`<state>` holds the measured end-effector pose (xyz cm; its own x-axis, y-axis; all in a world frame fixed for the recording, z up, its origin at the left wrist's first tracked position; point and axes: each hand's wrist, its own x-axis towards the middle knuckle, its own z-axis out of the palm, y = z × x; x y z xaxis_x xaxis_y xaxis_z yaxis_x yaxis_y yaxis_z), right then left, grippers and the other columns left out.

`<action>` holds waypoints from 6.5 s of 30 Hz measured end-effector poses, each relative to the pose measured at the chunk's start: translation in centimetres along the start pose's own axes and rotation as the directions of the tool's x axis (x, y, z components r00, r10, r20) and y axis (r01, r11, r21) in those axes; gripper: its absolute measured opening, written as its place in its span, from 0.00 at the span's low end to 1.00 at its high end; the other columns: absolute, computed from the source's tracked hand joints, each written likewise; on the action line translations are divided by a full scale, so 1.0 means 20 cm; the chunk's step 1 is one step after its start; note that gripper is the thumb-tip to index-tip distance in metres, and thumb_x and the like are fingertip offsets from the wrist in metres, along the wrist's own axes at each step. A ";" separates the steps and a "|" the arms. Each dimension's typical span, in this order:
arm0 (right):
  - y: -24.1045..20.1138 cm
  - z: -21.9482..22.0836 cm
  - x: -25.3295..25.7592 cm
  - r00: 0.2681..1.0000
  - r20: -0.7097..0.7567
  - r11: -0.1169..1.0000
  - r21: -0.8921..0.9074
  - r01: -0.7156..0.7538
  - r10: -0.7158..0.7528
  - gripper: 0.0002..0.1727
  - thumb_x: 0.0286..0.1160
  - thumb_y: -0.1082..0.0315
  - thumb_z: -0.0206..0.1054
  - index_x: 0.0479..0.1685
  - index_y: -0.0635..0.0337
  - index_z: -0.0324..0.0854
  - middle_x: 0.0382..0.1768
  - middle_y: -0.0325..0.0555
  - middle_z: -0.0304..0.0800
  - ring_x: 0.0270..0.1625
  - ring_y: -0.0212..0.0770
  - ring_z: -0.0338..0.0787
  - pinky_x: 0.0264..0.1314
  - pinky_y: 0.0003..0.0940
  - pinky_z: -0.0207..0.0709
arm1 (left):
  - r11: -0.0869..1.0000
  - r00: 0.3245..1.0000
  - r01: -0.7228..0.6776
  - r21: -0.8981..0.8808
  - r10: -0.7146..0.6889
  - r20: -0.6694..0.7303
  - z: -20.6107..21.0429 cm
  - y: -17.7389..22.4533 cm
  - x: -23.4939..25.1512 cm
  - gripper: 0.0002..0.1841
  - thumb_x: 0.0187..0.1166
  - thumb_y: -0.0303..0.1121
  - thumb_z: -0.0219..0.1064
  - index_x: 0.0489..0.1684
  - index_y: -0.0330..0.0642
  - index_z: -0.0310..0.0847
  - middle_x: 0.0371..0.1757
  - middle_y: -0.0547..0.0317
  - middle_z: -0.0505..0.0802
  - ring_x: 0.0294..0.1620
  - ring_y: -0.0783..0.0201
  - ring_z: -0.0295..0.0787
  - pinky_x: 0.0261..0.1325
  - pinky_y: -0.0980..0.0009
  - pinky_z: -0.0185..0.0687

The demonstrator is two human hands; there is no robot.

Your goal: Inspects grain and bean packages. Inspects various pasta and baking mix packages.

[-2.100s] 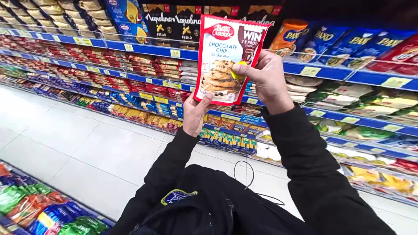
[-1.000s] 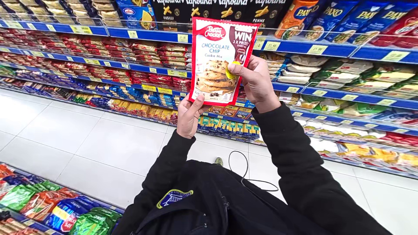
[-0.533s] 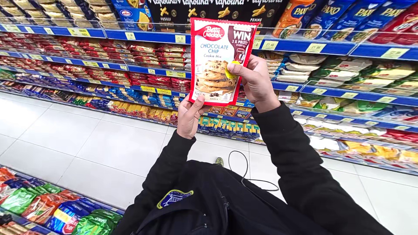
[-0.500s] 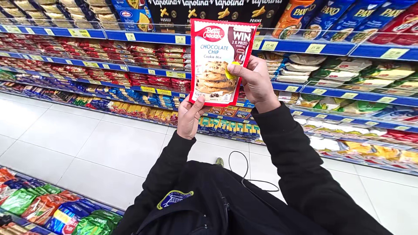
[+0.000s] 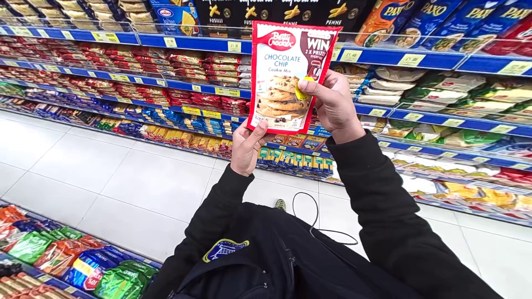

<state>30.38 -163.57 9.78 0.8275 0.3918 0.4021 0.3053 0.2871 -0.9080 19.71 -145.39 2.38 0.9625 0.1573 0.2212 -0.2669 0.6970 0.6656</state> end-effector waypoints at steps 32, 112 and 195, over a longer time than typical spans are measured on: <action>-0.03 0.05 0.05 0.999 0.023 0.993 -0.113 0.033 -0.030 0.18 0.76 0.64 0.72 0.61 0.62 0.81 0.50 0.43 0.95 0.53 0.38 0.95 0.61 0.36 0.90 | 1.000 0.999 0.010 -0.017 -0.009 0.037 -0.06 0.04 0.03 0.21 0.80 0.27 0.69 0.71 0.32 0.76 0.60 0.39 0.91 0.57 0.47 0.94 0.66 0.51 0.89; -0.61 -1.23 0.89 0.638 -0.110 0.440 -0.811 0.386 -0.762 0.40 0.75 0.59 0.74 0.82 0.72 0.62 0.71 0.61 0.79 0.71 0.47 0.84 0.72 0.37 0.83 | 0.927 0.875 0.047 0.373 -0.219 0.432 0.27 -0.61 0.55 0.23 0.81 0.27 0.69 0.72 0.24 0.74 0.65 0.35 0.90 0.64 0.45 0.91 0.68 0.54 0.88; 0.31 -0.76 -1.07 0.574 -0.758 0.950 -0.262 0.168 -0.310 0.15 0.83 0.62 0.65 0.62 0.59 0.84 0.32 0.43 0.96 0.31 0.39 0.96 0.33 0.32 0.93 | 0.400 0.911 -0.387 0.831 0.308 0.276 1.53 -0.11 2.42 0.41 0.71 0.46 0.80 0.80 0.36 0.63 0.61 0.36 0.88 0.41 0.51 0.96 0.41 0.58 0.96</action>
<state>21.72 -183.41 -6.22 0.7371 -0.5271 0.4230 0.5526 0.1099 -0.8261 65.27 -160.75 33.44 0.7806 0.1647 0.6029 -0.5203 -0.3632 0.7729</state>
